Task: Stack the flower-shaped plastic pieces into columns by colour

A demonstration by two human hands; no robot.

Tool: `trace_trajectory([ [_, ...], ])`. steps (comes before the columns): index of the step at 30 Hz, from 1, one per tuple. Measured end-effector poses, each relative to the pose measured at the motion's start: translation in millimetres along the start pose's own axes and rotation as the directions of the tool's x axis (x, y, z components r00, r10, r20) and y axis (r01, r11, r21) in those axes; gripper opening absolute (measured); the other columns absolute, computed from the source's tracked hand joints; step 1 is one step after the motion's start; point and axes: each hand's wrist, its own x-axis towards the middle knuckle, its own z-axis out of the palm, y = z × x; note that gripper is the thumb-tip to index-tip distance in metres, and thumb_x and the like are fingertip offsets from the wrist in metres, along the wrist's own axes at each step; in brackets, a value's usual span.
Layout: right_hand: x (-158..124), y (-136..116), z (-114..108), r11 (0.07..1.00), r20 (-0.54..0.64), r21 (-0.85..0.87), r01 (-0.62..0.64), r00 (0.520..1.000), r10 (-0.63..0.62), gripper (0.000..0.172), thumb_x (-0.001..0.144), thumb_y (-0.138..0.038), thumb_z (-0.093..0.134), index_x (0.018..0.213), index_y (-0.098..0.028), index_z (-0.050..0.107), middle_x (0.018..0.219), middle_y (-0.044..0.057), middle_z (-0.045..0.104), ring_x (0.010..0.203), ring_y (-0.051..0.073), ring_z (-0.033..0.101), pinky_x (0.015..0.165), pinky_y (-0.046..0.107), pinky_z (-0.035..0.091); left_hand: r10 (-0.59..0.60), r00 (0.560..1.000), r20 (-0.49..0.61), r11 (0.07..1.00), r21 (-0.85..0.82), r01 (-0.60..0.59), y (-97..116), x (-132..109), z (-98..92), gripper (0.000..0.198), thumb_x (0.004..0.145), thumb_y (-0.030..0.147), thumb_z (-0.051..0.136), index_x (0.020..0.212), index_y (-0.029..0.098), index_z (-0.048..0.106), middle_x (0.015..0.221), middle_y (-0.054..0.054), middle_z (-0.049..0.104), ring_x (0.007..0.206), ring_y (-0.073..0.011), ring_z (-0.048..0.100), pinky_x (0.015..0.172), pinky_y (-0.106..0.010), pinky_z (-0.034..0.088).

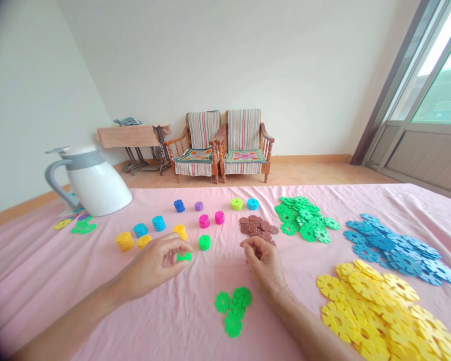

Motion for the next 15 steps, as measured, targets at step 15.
trace_trajectory([
  [15, 0, -1, 0, 1.0, -0.014, 0.02, 0.006, 1.0, -0.006, 0.027, 0.075, -0.041, 0.054, 0.076, -0.017, 0.063, 0.05, -0.005, 0.044, 0.043, 0.01, 0.04, 0.039, 0.021, 0.028, 0.21, 0.916, 0.343, 0.978, -0.081, -0.194, 49, 3, 42.6, 0.017, 0.068, 0.011, 0.063, 0.083, 0.02, 0.061, 0.082, -0.001, 0.055, 0.07, -0.0146, 0.054, 0.062, -0.023, 0.042],
])
